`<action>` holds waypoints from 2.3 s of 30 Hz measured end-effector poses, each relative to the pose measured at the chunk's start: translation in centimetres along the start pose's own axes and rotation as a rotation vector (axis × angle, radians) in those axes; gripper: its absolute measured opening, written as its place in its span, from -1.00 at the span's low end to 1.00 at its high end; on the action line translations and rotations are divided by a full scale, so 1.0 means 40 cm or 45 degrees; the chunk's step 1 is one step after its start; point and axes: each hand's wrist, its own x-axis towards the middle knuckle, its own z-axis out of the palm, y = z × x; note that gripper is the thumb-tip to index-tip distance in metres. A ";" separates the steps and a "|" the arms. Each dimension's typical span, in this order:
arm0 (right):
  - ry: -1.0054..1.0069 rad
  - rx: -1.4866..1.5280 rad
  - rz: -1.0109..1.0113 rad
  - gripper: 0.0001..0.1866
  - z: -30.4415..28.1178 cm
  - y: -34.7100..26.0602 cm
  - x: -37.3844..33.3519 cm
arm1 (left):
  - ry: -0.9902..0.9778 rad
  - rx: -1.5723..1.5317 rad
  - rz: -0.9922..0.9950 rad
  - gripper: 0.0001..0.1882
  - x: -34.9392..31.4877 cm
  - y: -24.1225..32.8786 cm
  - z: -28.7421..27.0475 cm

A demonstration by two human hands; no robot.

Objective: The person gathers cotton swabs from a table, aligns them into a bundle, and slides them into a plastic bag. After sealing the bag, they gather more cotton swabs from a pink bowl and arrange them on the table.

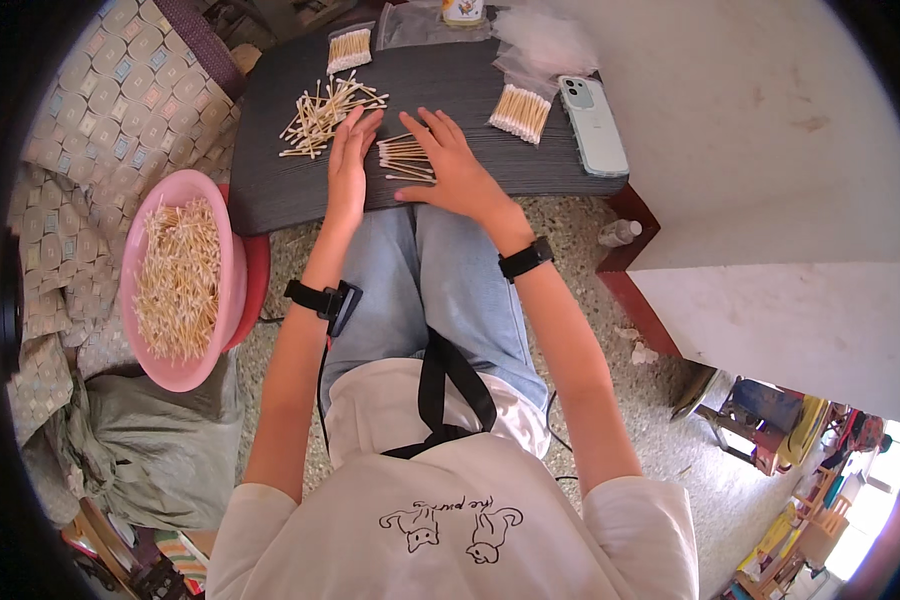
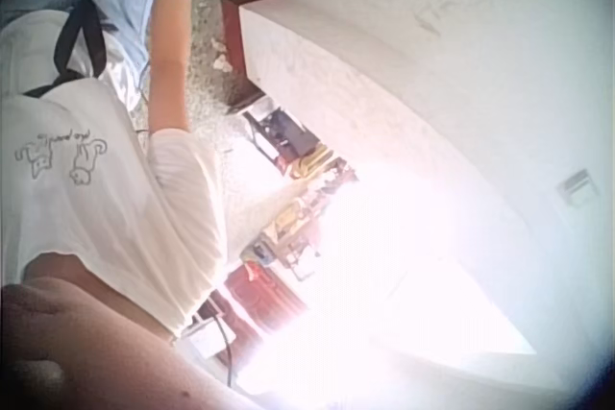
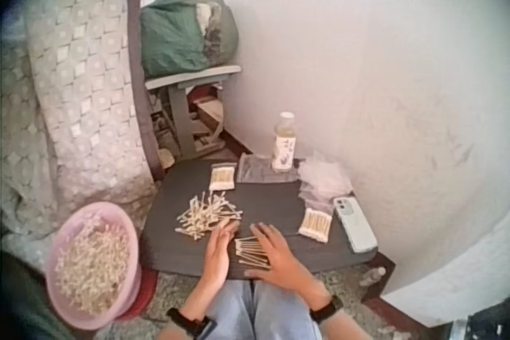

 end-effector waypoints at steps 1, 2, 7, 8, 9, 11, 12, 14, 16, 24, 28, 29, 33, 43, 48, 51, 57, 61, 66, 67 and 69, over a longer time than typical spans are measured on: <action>-0.089 0.013 -0.009 -0.20 -0.014 0.007 0.000 | -0.011 0.055 0.019 -0.55 0.004 0.000 0.004; -0.179 0.027 -0.019 -0.14 -0.021 0.011 0.003 | -0.010 0.054 0.019 -0.55 0.005 0.000 0.004; -0.061 0.076 0.051 -0.18 -0.016 0.023 0.020 | -0.063 0.194 0.030 -0.57 0.011 0.004 0.012; -0.010 0.101 0.095 -0.21 -0.012 0.019 0.022 | -0.060 0.194 0.030 -0.57 0.007 0.006 0.014; -0.008 0.097 0.100 -0.21 -0.008 0.024 0.018 | -0.080 0.264 0.021 -0.56 -0.001 0.024 0.028; 0.089 0.149 0.055 -0.31 -0.003 0.036 0.008 | -0.108 0.330 0.011 -0.56 -0.011 0.034 0.045; 0.086 0.154 0.051 -0.31 0.003 0.028 0.008 | -0.145 0.598 0.183 -0.53 -0.016 0.032 0.035; 0.066 -0.256 -0.108 -0.42 0.012 0.008 -0.007 | -0.179 0.870 0.354 -0.50 -0.035 0.029 0.009; -0.027 -0.398 -0.118 -0.44 0.005 -0.003 -0.049 | -0.322 1.459 0.630 -0.42 -0.078 0.042 -0.009; -0.133 -0.673 -0.092 -0.47 0.000 -0.010 -0.070 | -0.419 1.698 0.505 -0.38 -0.125 0.046 -0.016; -0.128 -0.419 -0.029 -0.47 -0.006 -0.003 -0.060 | -0.389 1.550 0.485 -0.41 -0.106 0.037 -0.022; -0.098 -0.209 0.026 -0.48 -0.007 -0.002 -0.054 | -0.346 1.425 0.458 -0.42 -0.099 0.035 -0.022; 0.211 0.276 0.150 -0.49 0.034 -0.003 -0.005 | -0.132 0.999 0.339 -0.43 -0.064 0.015 0.022; 0.266 0.387 0.415 -0.51 0.058 0.018 0.033 | 0.024 0.350 0.065 -0.40 -0.025 -0.015 0.091; 0.246 0.361 0.377 -0.53 0.052 0.015 0.032 | 0.023 0.289 0.054 -0.45 -0.019 0.004 0.060; 0.235 0.257 0.267 -0.55 0.029 0.019 0.016 | -0.058 0.561 0.177 -0.48 -0.028 0.001 0.023; 0.155 -0.006 0.053 -0.55 0.030 0.043 0.005 | -0.306 1.115 0.478 -0.52 -0.036 -0.002 0.009; 0.115 0.101 0.091 -0.62 0.013 0.026 0.001 | -0.336 1.025 0.462 -0.55 -0.040 0.002 0.002; 0.104 0.163 0.089 -0.65 0.006 0.024 -0.003 | -0.363 0.889 0.432 -0.58 -0.039 0.012 0.001; 0.110 0.166 0.100 -0.65 0.007 0.028 -0.004 | -0.356 0.874 0.414 -0.57 -0.038 0.015 0.003; 0.113 0.171 0.111 -0.65 0.006 0.026 -0.002 | -0.348 0.861 0.394 -0.57 -0.037 0.017 0.002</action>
